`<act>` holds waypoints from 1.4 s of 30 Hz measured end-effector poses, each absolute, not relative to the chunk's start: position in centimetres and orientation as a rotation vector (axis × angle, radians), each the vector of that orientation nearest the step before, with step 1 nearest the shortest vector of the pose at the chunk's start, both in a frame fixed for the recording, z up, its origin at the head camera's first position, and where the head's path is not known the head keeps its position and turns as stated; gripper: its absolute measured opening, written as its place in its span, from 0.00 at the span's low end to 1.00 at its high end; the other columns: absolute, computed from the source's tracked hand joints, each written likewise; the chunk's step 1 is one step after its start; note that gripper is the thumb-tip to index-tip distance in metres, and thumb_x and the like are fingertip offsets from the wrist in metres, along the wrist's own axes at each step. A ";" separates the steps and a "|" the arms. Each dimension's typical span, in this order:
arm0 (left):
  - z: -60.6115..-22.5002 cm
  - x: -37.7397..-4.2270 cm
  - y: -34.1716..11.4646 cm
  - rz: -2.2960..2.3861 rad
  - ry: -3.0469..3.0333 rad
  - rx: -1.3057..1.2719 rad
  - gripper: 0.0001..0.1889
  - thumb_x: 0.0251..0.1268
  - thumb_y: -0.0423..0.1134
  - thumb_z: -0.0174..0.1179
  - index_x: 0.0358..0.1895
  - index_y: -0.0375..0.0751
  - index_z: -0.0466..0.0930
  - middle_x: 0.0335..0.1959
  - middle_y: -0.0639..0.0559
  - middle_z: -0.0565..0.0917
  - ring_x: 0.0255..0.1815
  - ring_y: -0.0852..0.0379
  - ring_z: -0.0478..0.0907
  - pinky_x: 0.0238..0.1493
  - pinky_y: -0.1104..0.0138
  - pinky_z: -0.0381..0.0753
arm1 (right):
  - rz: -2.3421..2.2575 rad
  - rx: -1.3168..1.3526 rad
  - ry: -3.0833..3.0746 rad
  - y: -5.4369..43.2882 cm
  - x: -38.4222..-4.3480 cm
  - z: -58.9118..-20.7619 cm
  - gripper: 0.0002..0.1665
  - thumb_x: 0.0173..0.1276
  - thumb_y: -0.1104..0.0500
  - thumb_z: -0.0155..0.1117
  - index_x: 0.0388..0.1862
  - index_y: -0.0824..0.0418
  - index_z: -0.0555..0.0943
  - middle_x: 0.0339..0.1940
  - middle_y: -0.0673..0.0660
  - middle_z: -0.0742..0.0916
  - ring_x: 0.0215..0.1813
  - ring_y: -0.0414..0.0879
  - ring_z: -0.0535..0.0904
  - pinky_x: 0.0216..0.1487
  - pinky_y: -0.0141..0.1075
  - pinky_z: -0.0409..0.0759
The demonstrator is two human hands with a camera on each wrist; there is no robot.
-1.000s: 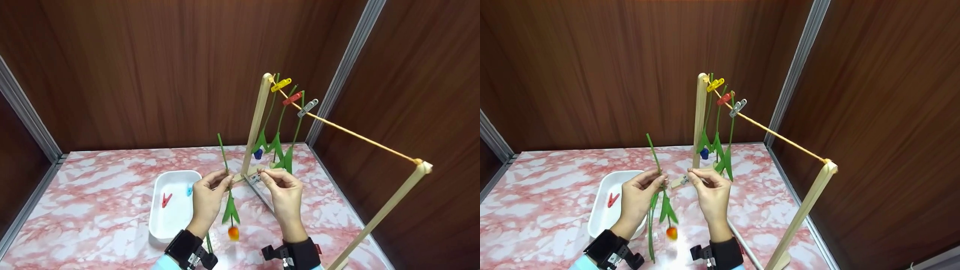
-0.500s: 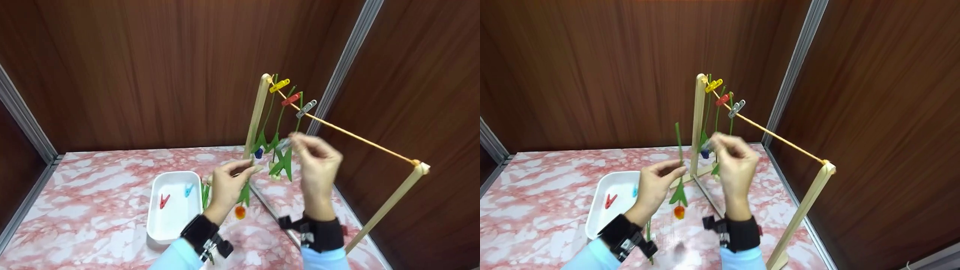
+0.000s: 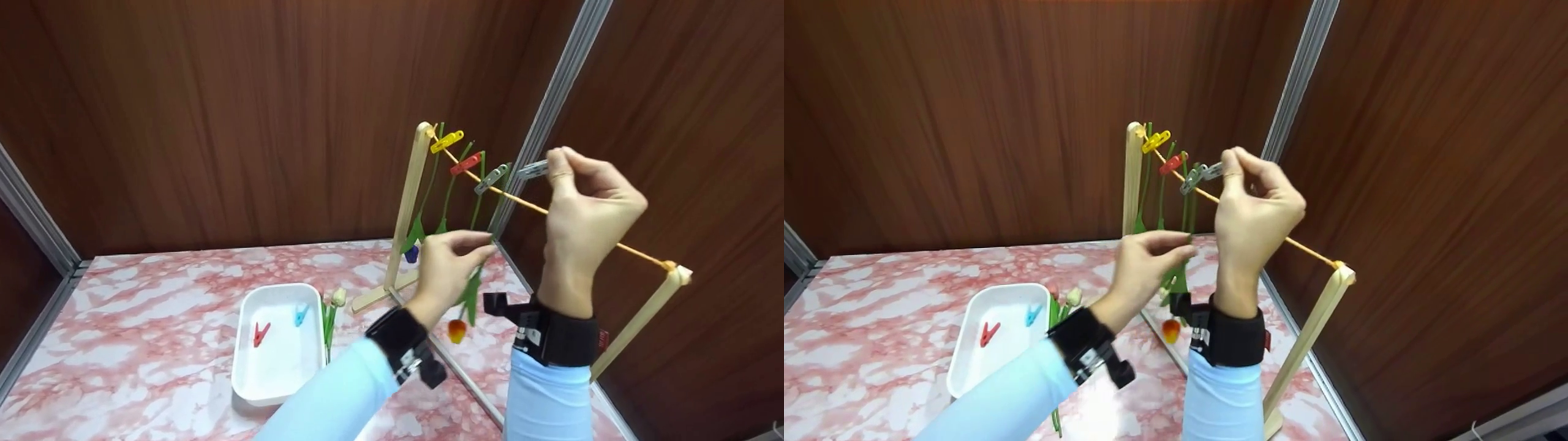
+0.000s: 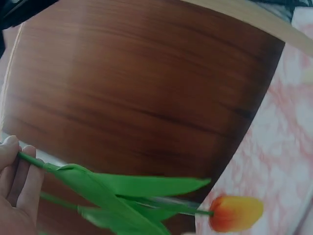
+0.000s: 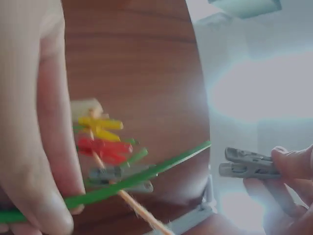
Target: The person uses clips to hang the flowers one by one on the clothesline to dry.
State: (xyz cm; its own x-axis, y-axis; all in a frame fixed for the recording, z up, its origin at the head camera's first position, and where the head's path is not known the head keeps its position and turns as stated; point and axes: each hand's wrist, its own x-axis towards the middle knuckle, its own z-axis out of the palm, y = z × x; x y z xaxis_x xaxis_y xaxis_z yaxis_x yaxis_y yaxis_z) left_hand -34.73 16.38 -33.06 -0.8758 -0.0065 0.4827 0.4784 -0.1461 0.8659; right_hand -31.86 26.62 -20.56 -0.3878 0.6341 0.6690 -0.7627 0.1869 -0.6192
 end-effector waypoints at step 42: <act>-32.4 -37.5 18.7 -2.009 -2.017 -0.488 0.07 0.60 0.33 0.75 0.42 0.41 0.92 0.35 0.57 0.91 0.38 0.69 0.83 0.39 0.75 0.81 | 0.879 -0.254 -2.419 28.5 -33.0 -19.3 0.23 0.69 0.49 0.71 0.55 0.63 0.88 0.48 0.63 0.90 0.51 0.54 0.83 0.43 0.38 0.78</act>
State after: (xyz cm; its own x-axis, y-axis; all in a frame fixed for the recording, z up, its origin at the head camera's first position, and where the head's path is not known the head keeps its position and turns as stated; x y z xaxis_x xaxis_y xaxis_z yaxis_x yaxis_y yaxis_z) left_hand -37.54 18.74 -32.42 -0.9121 0.0579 0.4060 0.4062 -0.0082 0.9138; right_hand -33.02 28.54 -19.31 -0.8317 0.3492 0.4316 -0.0094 0.7685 -0.6398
